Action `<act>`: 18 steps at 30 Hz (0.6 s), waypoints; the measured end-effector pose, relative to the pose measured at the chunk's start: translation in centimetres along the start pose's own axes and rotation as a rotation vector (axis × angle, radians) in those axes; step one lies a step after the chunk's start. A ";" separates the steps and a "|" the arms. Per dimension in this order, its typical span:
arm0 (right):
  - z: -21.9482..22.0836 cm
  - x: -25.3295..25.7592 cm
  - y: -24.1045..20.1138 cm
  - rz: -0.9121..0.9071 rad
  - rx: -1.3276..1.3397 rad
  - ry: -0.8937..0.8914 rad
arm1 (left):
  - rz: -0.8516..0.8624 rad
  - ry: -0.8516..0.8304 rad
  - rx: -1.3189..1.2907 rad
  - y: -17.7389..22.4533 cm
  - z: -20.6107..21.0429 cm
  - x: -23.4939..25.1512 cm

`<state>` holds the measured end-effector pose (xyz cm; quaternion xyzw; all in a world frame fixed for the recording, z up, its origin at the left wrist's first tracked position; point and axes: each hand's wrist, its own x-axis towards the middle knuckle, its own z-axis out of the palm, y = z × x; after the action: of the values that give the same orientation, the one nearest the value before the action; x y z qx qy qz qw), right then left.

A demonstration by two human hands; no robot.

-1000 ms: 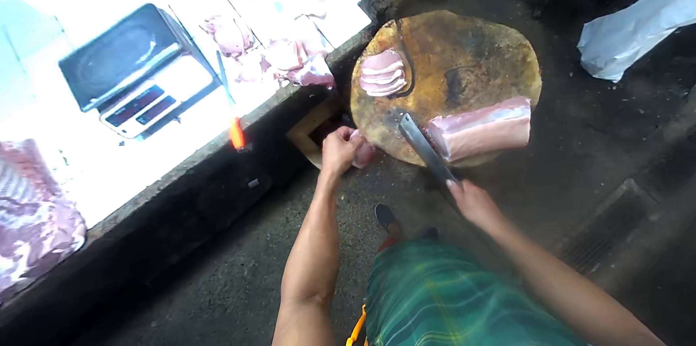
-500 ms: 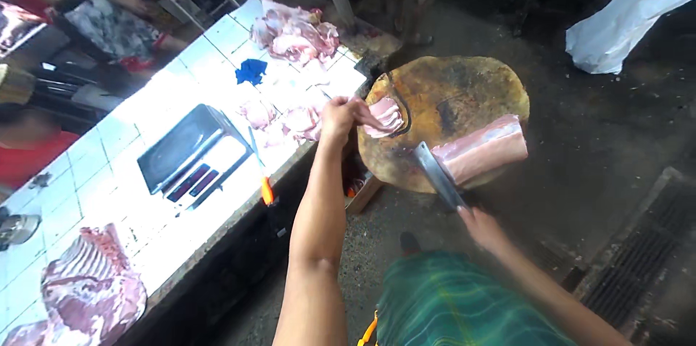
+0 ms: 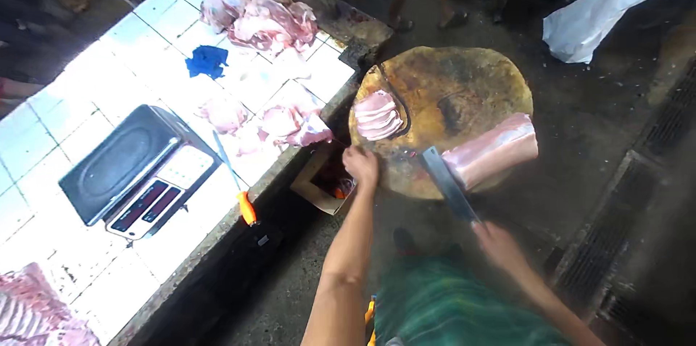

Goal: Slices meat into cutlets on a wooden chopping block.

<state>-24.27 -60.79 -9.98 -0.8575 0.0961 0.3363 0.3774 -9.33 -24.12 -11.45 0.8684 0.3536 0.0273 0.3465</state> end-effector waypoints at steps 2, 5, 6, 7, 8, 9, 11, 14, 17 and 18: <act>0.0 -1.5 0.6 -0.068 0.071 0.056 | 0.404 -0.072 0.085 1.3 2.2 -2.9; -1.1 -3.6 0.8 -0.191 0.196 0.148 | 0.770 -0.311 0.234 2.5 7.0 -2.8; -1.7 -4.1 0.8 -0.228 0.233 0.179 | 0.817 -0.386 0.316 2.8 7.8 -2.9; -2.4 -4.5 1.0 -0.262 0.254 0.211 | 0.841 -0.449 0.381 3.2 8.1 -3.5; -3.1 -4.8 1.3 -0.291 0.263 0.240 | 0.844 -0.490 0.404 3.4 7.9 -4.5; -3.4 -4.9 1.5 -0.313 0.270 0.265 | 0.832 -0.503 0.396 3.1 7.5 -5.7; -3.6 -6.3 1.9 -0.271 0.268 0.267 | 0.796 -0.423 0.311 0.4 6.6 -9.2; -5.9 -7.8 3.0 -0.144 0.350 0.296 | 0.851 -0.204 0.192 1.0 10.0 -11.5; -6.5 -7.7 5.6 -0.145 0.429 0.276 | 0.844 -0.176 0.206 1.0 9.9 -12.4; -6.5 -7.5 6.6 -0.152 0.421 0.262 | 0.821 -0.174 0.206 1.1 9.7 -13.0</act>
<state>-29.41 -70.69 -5.79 -0.8010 0.1474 0.1654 0.5561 -15.61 -38.59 -15.60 0.9662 -0.0508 0.0539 0.2469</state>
